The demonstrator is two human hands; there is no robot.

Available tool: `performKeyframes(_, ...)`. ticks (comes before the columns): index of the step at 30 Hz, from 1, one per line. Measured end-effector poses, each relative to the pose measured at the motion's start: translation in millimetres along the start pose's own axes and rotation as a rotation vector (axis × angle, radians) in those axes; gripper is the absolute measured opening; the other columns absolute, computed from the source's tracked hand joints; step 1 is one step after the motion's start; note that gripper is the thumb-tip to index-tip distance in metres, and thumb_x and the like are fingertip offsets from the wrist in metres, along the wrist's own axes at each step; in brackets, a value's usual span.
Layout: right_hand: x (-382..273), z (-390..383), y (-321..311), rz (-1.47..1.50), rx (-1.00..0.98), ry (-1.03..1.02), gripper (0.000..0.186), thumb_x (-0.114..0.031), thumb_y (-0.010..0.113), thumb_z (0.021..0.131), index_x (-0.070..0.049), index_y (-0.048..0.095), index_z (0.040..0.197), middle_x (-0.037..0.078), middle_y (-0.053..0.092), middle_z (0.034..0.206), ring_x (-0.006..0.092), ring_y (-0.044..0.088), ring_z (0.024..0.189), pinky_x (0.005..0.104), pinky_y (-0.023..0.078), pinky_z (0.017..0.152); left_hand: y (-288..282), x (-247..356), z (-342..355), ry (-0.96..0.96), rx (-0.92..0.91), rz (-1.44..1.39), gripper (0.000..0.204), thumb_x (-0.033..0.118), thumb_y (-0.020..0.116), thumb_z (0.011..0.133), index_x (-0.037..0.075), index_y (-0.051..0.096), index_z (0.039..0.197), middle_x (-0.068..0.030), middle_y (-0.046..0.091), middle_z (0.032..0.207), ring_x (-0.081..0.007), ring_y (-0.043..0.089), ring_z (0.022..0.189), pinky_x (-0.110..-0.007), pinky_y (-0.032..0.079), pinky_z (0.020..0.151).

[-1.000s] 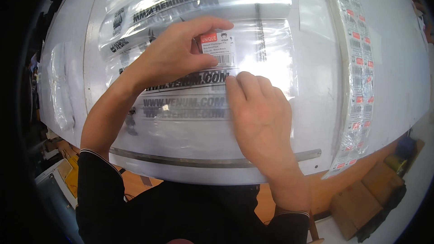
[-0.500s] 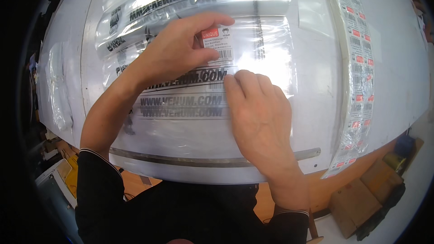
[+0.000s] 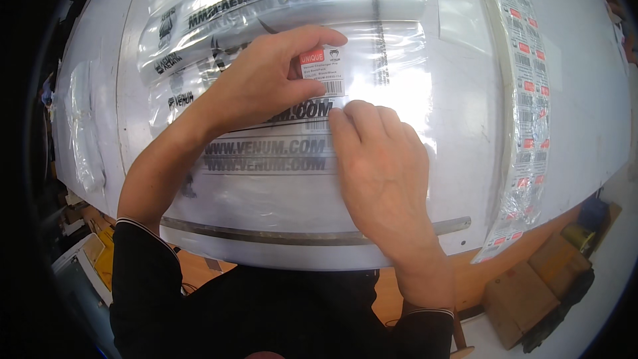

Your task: The person applies adhesive labels to clear plastic packaging bags on a large white work surface. The person peels individual labels from a sheet and presses them onto the center of each bag in a stack, smoothing them down by hand.

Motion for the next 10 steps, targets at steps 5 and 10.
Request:
performKeyframes(5,1.1,-0.5,-0.5,0.000,0.005,0.003,0.030,-0.003,0.065,0.078,-0.001,0.066,0.108,0.008,0.062,0.103,0.0258,0.061,0.090,0.0381,0.049,0.074,0.3,-1.0,0.8,0.002,-0.001,-0.003,0.052,0.006,0.074,0.080,0.007,0.061,0.129,-0.0110,0.066,0.096,-0.0204,0.058,0.076,-0.033,0.051,0.073)
performKeyframes(10,0.2,0.1,0.1,0.013,0.008,0.000,0.029,-0.003,0.065,0.078,-0.001,0.066,0.108,0.008,0.062,0.103,0.0264,0.061,0.090,0.0383,0.049,0.074,-0.8,-0.6,-0.2,-0.009,0.001,0.016,0.052,0.007,0.074,0.080,0.007,0.060,0.130,-0.0116,0.067,0.096,-0.0217,0.058,0.075,-0.033,0.051,0.073)
Point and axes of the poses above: each hand's wrist, its own z-axis towards the middle knuckle, its own y-axis out of the palm, x = y × z, the point moved 3 cm from there along z, towards the middle knuckle
